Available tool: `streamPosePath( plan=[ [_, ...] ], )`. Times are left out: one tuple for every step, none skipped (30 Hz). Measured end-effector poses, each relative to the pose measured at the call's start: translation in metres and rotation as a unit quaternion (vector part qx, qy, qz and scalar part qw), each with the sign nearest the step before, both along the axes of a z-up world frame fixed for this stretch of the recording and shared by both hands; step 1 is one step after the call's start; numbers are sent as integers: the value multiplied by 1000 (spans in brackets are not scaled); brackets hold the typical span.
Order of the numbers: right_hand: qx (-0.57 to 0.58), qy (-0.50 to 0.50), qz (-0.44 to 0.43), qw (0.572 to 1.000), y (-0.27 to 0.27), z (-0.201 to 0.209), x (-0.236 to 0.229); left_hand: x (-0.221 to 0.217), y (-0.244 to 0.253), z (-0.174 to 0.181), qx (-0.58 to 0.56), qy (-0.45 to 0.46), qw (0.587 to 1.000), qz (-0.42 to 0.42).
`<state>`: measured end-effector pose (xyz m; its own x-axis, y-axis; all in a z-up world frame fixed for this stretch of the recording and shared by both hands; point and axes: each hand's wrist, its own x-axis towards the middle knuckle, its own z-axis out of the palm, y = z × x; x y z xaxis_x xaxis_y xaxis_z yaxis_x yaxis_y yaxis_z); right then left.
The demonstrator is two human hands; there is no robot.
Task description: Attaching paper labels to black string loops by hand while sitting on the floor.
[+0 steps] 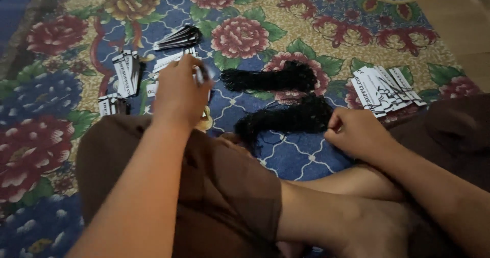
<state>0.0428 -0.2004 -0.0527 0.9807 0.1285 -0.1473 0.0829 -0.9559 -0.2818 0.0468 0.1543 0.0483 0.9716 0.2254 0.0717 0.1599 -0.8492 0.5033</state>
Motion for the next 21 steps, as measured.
streamPosePath(
  plan=[
    [1,-1,2,1000,-2,-1,0,-5,-5,2,1,-1,1000,2],
    [9,1,1,1000,-3,-1,-1,-10,-11,5,-70,-77,994,-31],
    [17,3,0,1000,-5,-2,-2,-15,-17,7,-140,-151,977,-63],
    [18,2,1,1000,-3,0,-4,-18,-23,6,-139,-152,977,-63],
    [40,-4,-4,999,-1,3,-7,-20,-28,5,-173,-151,973,-37],
    [63,-9,-8,998,1,5,-9,-22,-34,4,-207,-151,967,-10],
    [64,-11,-8,998,3,6,-10,-23,-35,3,-205,-153,967,-11],
    [77,-14,-11,997,4,6,-11,-23,-36,1,-215,-132,968,8],
    [90,-15,-16,996,6,6,-13,-22,-37,0,-224,-111,968,26],
    [90,-16,-16,996,7,10,-14,-22,-40,-3,-224,-112,968,25],
    [106,-2,-30,994,8,14,-15,-22,-43,-5,-243,-92,965,40],
    [122,12,-43,991,9,17,-17,-22,-46,-8,-263,-73,960,55],
    [123,12,-43,991,8,17,-16,-27,-55,-4,-262,-73,961,55],
    [127,23,-63,990,8,18,-15,-33,-63,-1,-287,-25,956,53],
    [131,35,-82,987,8,18,-14,-38,-71,3,-310,22,949,53],
    [132,34,-81,987,9,19,-12,-43,-82,-2,-310,21,949,53],
    [141,40,-92,985,9,20,-11,-48,-93,-8,-306,70,948,56],
    [151,46,-103,982,9,20,-10,-52,-103,-13,-302,118,944,58],
    [151,46,-101,982,10,23,-11,-51,-112,-31,-303,118,944,60],
    [170,40,-100,980,11,26,-11,-48,-121,-49,-288,149,944,65],
    [187,36,-103,976,11,27,-13,-47,-132,-69,-274,184,942,68]
  ],
)
